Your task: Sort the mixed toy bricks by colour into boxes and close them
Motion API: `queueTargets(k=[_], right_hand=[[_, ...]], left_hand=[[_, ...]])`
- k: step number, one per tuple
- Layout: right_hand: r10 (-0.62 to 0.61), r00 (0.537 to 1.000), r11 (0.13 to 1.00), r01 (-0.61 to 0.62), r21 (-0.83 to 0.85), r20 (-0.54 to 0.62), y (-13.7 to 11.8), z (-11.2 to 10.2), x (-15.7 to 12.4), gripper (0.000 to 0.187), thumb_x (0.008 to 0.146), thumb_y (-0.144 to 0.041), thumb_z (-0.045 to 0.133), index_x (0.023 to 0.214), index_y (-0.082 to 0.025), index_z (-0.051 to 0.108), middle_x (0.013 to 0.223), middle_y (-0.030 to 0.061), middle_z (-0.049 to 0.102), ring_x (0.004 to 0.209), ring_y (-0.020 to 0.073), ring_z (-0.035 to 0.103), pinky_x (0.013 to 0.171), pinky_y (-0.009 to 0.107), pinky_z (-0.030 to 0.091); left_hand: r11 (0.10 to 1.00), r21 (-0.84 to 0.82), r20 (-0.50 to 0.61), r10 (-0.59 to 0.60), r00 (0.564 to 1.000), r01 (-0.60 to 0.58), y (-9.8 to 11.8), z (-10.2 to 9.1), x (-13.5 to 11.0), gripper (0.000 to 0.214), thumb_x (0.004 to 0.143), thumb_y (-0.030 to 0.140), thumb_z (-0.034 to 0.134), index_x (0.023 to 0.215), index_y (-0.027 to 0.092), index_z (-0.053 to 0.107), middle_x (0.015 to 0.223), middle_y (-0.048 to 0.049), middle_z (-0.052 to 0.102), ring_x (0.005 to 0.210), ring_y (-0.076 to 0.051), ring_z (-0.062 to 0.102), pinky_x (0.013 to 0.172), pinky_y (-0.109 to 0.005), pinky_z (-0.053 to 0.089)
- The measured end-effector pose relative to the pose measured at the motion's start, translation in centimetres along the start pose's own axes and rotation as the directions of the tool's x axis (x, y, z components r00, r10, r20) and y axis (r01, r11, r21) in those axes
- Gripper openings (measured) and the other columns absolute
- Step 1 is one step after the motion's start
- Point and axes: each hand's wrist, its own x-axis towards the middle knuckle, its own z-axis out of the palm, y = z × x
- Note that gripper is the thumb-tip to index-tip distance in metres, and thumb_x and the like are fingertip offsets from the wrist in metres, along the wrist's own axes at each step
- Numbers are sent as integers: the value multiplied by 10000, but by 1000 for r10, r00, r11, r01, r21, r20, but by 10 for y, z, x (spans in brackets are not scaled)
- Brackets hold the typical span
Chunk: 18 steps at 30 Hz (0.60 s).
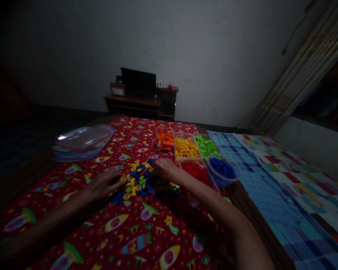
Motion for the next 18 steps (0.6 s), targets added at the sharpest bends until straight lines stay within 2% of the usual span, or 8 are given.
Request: queueTargets(k=[4,7,9,14,18], right_hand=[[-95,990,988,81,-129,-105,0,25,-2,139,857,-125,471,917,-135,596,825,78,544,770,157,441,682,263,357],[-169,971,979,146,-139,-170,3,30,-7,235,846,-104,457,1058,-132,555,910,98,550,833,170,455,716,274,383],[-178,967,982,161,-101,-181,3,27,-10,267,833,-99,466,1093,-115,521,929,102,548,842,167,462,731,271,391],[-53,993,998,55,20,-104,-12,12,-5,206,836,-176,529,1032,-114,513,815,53,546,720,141,463,659,252,371],[-93,994,994,90,60,48,-32,3,12,187,840,-178,540,1015,-117,563,789,52,586,693,134,505,625,233,361]], left_hand=[[1000,18,1,-22,1000,22,7,-5,7,287,819,418,455,756,186,612,729,-28,633,671,-162,584,643,-246,459],[1000,-27,7,11,1000,-10,8,-1,10,251,830,362,438,787,190,616,770,-28,645,699,-162,596,663,-251,460],[998,-49,-2,41,999,-41,6,4,11,233,832,350,447,795,194,615,797,-32,648,742,-168,603,698,-260,467],[988,-54,-56,144,988,-147,3,8,11,210,851,306,442,852,193,618,904,-53,638,835,-175,604,775,-279,476],[972,-90,7,217,976,-216,13,10,-2,232,902,344,437,966,211,616,977,-46,632,894,-175,603,817,-278,477]])
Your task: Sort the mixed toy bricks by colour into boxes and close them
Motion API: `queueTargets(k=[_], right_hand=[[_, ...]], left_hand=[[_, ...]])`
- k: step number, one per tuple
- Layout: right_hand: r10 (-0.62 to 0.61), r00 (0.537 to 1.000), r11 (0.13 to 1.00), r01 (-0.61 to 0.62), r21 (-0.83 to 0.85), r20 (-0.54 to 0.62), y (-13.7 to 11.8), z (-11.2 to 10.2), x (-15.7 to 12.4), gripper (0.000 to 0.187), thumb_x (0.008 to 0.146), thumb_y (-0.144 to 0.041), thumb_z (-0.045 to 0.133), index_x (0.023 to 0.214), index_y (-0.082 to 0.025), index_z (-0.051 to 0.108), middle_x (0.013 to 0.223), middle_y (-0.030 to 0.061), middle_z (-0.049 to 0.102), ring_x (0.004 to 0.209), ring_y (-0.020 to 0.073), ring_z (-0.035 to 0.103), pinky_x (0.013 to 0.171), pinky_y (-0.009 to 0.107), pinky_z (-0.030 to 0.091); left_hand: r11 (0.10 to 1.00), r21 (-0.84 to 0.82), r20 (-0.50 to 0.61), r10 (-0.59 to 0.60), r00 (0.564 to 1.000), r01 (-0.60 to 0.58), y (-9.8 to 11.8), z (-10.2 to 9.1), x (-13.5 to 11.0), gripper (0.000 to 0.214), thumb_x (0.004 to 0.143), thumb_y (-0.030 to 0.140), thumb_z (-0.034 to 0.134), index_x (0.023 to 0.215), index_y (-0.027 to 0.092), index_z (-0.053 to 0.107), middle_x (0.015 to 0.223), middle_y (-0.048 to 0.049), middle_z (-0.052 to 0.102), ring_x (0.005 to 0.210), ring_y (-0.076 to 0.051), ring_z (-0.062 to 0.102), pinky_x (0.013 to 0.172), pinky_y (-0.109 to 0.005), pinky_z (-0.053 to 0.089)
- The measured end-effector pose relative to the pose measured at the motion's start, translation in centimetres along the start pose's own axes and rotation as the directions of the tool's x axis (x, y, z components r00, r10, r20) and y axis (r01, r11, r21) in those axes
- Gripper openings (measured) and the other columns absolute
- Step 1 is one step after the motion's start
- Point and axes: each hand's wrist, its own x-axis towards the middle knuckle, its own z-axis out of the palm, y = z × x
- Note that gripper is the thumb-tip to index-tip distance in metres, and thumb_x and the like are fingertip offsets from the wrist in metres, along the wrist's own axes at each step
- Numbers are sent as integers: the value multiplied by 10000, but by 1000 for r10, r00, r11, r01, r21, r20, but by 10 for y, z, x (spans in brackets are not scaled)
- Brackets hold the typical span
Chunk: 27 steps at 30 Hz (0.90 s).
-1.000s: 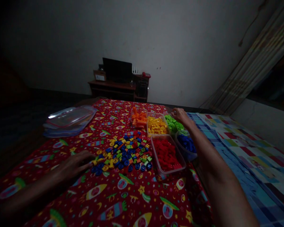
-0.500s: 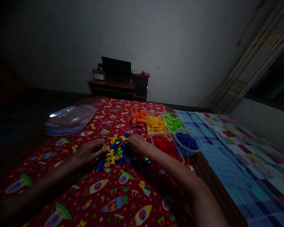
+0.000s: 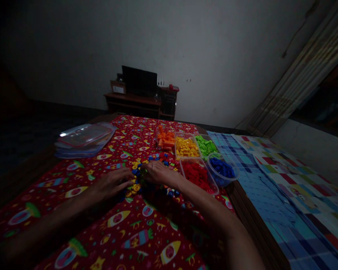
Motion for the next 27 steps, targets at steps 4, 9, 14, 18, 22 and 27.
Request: queueTargets(k=[4,9,14,18,22,27], right_hand=[[0,984,998,12,-65,181,-19,3,18,147,838,-160,531,939,-103,622,848,111,637,748,163,566,641,242,387],[36,978,994,-13,-110,206,-23,11,20,189,824,-101,484,929,-79,640,802,113,660,703,162,571,618,247,374],[16,981,996,-31,80,192,-12,5,4,125,776,-93,533,833,-93,644,695,42,623,591,99,491,552,204,322],[69,991,985,-87,152,118,-6,-1,-5,120,781,-113,569,875,-109,643,720,25,611,624,91,498,575,189,316],[100,993,986,-108,127,64,-4,-1,-3,147,793,-161,592,921,-116,647,762,44,625,680,115,533,587,201,317],[55,982,995,-70,78,179,-18,-3,3,122,809,-149,568,891,-110,650,747,58,641,635,117,538,564,210,330]], left_hand=[[1000,-9,58,-17,998,18,16,8,-18,238,905,358,470,1067,241,599,1040,-45,629,946,-189,599,849,-293,480],[999,12,36,-49,998,48,10,15,-26,233,907,294,461,1090,250,600,1075,-57,626,985,-204,586,887,-330,468],[995,22,46,-97,994,96,-2,14,-18,208,871,282,489,1011,218,628,1012,-56,649,953,-203,597,868,-322,465],[994,15,63,-110,992,110,4,7,-13,193,864,303,497,963,201,628,981,-51,645,905,-194,609,832,-307,472],[997,13,29,-82,996,82,6,6,-8,216,856,326,521,1006,204,615,1029,-59,634,949,-207,601,858,-327,472],[1000,2,-17,12,1000,-12,5,21,-6,266,849,293,531,1098,224,593,1143,-76,602,1056,-218,567,920,-345,460]])
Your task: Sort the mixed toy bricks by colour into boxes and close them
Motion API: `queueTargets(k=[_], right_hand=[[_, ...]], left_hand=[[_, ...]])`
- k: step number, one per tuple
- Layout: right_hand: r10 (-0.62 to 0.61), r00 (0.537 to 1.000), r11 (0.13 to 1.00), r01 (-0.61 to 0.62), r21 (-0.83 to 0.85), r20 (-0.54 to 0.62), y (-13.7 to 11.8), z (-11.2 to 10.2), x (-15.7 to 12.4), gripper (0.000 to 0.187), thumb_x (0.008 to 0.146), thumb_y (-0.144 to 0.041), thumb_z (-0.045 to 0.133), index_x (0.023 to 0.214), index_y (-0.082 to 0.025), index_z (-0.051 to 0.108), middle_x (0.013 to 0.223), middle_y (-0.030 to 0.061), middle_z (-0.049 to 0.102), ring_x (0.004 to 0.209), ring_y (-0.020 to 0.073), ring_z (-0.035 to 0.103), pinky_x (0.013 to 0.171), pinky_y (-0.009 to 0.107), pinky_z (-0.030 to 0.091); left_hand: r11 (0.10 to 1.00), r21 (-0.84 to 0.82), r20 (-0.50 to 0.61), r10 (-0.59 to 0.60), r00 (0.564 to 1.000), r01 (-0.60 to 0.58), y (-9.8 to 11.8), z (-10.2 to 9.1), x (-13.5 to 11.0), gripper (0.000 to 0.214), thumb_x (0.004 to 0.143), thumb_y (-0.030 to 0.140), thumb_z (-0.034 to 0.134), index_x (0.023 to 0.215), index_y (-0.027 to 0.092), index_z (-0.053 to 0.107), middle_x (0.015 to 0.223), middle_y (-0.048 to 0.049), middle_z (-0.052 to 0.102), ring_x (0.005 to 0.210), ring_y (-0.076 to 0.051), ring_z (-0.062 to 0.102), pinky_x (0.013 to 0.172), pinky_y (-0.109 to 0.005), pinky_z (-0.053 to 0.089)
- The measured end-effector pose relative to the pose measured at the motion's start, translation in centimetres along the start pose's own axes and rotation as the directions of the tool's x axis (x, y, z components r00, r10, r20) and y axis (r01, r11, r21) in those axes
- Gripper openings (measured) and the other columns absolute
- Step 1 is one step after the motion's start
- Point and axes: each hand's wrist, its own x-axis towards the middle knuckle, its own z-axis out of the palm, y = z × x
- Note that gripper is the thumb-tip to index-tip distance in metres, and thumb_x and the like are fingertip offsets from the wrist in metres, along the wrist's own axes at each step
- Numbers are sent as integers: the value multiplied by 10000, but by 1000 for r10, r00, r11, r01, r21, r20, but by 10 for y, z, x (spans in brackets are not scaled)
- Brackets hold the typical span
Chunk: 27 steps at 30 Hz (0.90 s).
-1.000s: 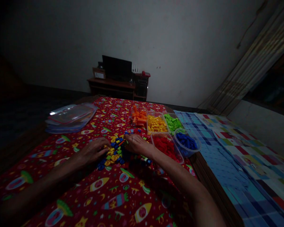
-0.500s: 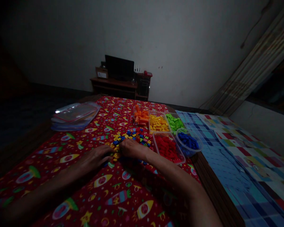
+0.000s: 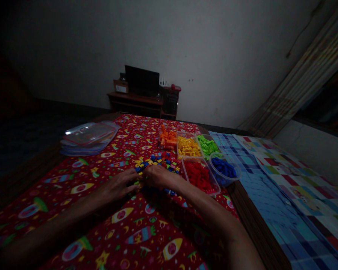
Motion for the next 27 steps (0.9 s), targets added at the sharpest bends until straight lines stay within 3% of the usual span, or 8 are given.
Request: queueTargets(k=[4,9,18,22,27], right_hand=[[18,1000,998,-16,-61,16,-15,-1,-4,128,834,-186,578,867,-83,647,804,119,649,722,158,578,626,235,388],[66,997,992,-69,-108,-34,-12,4,-14,172,848,-130,530,987,-79,616,857,113,644,776,165,573,669,245,408],[-24,987,967,-17,-255,-159,-10,39,-19,272,869,-91,446,1119,-91,552,931,106,614,817,172,532,738,277,406],[7,980,990,-35,-137,-201,-10,30,-20,225,859,-117,484,1069,-103,564,891,95,604,810,168,518,724,269,388],[164,978,984,-152,98,-130,4,4,-18,119,791,-141,589,909,-127,586,759,20,575,678,109,482,599,205,318]], left_hand=[[1000,24,-33,6,999,-5,6,8,4,292,880,300,476,1143,212,566,1124,-88,598,1027,-212,575,906,-338,466],[998,62,8,-29,1000,29,3,5,17,215,875,265,452,980,192,624,949,-73,626,894,-195,599,824,-315,480],[1000,2,38,-31,999,31,-5,12,19,201,863,216,421,931,163,602,892,-69,614,814,-179,579,773,-300,475],[994,-27,26,-102,994,103,-1,-1,21,206,828,266,488,944,169,628,895,-62,656,809,-189,604,751,-298,480],[964,-62,58,-254,966,257,5,-20,27,219,787,298,531,931,198,661,889,-38,709,792,-205,644,699,-288,499]])
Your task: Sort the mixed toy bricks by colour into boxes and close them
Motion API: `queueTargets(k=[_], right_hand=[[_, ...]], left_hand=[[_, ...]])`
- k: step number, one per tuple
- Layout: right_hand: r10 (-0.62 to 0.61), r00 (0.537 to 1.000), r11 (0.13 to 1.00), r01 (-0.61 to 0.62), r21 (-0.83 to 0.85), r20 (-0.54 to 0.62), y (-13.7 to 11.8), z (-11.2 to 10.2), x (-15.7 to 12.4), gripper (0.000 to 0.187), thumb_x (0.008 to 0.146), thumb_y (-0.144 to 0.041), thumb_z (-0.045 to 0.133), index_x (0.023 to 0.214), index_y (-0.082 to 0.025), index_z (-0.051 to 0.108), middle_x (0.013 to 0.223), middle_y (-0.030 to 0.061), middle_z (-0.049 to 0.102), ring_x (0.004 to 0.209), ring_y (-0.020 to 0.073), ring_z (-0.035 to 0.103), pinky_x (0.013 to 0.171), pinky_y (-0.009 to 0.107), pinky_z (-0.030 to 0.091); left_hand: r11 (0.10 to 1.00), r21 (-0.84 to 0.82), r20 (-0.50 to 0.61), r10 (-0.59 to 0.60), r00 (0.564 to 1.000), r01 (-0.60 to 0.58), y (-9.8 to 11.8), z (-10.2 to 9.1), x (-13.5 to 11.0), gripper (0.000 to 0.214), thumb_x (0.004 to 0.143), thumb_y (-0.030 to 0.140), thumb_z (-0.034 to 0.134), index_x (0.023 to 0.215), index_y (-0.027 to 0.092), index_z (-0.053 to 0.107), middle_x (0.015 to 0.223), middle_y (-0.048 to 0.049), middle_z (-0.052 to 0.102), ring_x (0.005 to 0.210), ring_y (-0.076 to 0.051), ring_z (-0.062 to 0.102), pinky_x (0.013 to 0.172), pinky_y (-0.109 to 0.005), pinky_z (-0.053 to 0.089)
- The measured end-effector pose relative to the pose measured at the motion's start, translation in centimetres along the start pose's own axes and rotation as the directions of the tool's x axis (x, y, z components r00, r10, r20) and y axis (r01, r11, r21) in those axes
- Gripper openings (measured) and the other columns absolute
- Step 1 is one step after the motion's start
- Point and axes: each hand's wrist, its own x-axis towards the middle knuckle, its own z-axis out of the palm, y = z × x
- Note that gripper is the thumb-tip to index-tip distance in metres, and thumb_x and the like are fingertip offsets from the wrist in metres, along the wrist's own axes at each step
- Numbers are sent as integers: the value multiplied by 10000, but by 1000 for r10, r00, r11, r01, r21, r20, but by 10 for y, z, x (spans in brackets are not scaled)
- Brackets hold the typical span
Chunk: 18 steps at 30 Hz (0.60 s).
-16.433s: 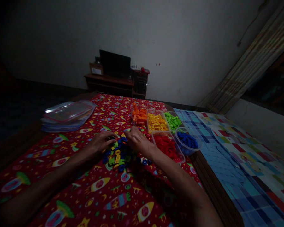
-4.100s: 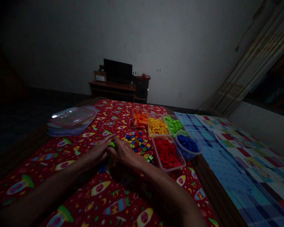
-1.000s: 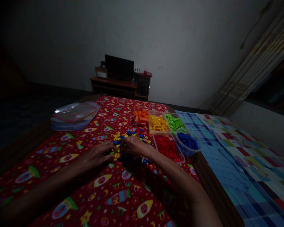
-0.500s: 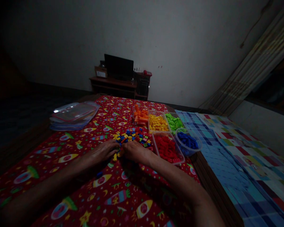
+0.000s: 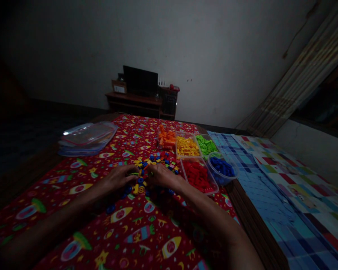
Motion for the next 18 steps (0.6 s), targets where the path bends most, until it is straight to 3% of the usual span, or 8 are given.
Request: queueTargets(k=[5,10,15,18], right_hand=[[85,996,994,-86,62,21,18,-1,2,158,745,-70,574,897,-110,587,796,32,575,694,107,474,580,194,298],[122,993,987,-120,104,-8,24,-5,-4,98,793,-140,578,887,-115,591,750,14,555,659,98,464,566,194,294],[169,984,984,-172,55,51,23,-34,-22,17,768,-108,592,784,-113,588,652,-21,511,580,77,403,530,197,260],[177,980,984,-175,-23,95,24,-40,-36,67,777,-74,545,730,-114,572,614,-29,478,551,70,362,526,202,257]], left_hand=[[991,-16,35,130,991,-129,4,9,3,253,808,277,522,995,192,670,991,-66,711,899,-211,649,821,-307,488],[957,-14,12,290,957,-290,14,29,12,259,870,265,462,1030,186,649,978,-83,678,893,-191,625,824,-299,474],[948,54,148,302,942,-313,31,35,15,285,830,129,415,991,181,645,883,-64,627,707,-160,581,632,-242,458],[934,118,171,316,933,-338,36,33,13,320,786,98,432,1027,183,624,942,-71,624,789,-178,582,690,-253,457]])
